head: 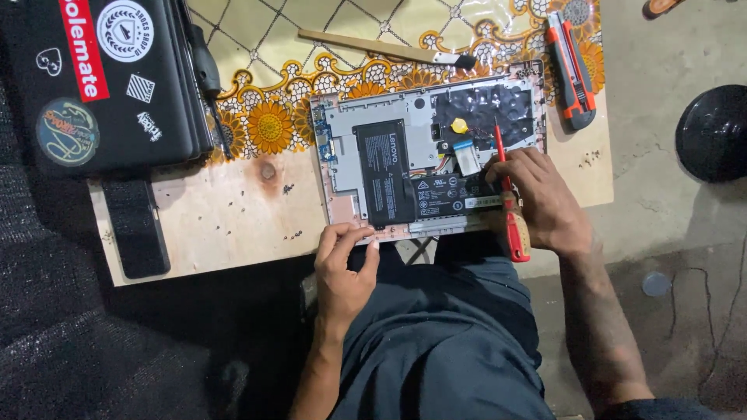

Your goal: The person uses a screwdriver to remove screws from the back of a laptop. They then remove the battery, clean it with a brush, and place it aside. The person continues to remove more screws from the laptop chassis.

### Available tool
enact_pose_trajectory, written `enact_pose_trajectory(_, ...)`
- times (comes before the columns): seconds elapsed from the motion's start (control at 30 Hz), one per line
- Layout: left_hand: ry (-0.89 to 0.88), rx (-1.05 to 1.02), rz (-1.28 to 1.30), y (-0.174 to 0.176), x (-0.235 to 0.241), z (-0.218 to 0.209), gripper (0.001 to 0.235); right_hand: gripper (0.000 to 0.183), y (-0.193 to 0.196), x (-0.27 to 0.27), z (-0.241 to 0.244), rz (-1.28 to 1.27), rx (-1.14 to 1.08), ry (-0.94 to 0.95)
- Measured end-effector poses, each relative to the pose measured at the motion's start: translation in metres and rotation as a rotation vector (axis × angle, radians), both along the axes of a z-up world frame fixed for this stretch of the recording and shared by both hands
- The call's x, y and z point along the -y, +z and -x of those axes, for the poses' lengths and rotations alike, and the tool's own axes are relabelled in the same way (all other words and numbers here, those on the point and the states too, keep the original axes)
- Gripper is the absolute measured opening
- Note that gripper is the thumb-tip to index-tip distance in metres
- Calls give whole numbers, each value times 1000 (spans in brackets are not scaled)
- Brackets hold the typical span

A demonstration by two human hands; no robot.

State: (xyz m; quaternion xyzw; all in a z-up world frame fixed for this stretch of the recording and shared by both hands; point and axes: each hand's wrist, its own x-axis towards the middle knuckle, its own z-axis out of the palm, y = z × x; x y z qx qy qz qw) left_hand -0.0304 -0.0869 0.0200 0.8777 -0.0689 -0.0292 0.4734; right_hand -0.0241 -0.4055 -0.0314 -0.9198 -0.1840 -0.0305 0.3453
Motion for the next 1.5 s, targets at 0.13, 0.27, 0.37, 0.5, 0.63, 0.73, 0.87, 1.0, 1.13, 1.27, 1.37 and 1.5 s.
enact_pose_trajectory(0.13, -5, 7, 2, 0, 1, -2, 17, 61, 6, -1, -1, -14, 16, -4)
enact_pose_trajectory(0.27, -5, -12, 8, 1, 3, -2, 17, 61, 4, 0, 0, -82, 16, -1)
enact_pose_trajectory(0.37, -4, -36, -2, 0, 3, -2, 18, 66, 6, 0, 0, -152, -17, 5)
enact_pose_trajectory(0.5, 26, -97, -10, 8, 7, -2, 22, 65, 2, -2, -2, -240, -27, 41)
enact_pose_trajectory(0.63, 72, -193, 74, 0, 5, 3, 28, 72, 1, -2, -3, -391, -107, 35)
enact_pose_trajectory(0.73, 120, -348, 234, -9, 7, 10, 37, 72, 16, -2, -4, -479, -125, 47)
enact_pose_trajectory(0.87, 143, -581, 612, -22, 16, 15, 49, 69, 35, -8, 7, -732, -196, 5)
enact_pose_trajectory(1.0, 281, -870, 818, -22, 33, 12, 57, 55, 63, -22, 9, -792, -183, 52)
enact_pose_trajectory(1.13, 350, -866, 841, -24, 43, 13, 48, 56, 56, -17, 18, -704, -119, -10)
enact_pose_trajectory(1.27, 389, -876, 942, -28, 44, 16, 43, 54, 43, -17, 31, -863, -116, -81)
enact_pose_trajectory(1.37, 416, -897, 969, -26, 42, 16, 44, 56, 32, -16, 47, -976, -80, -126)
enact_pose_trajectory(1.5, 241, -871, 1226, -45, 25, 21, 41, 57, 39, -23, 61, -1163, -122, -90)
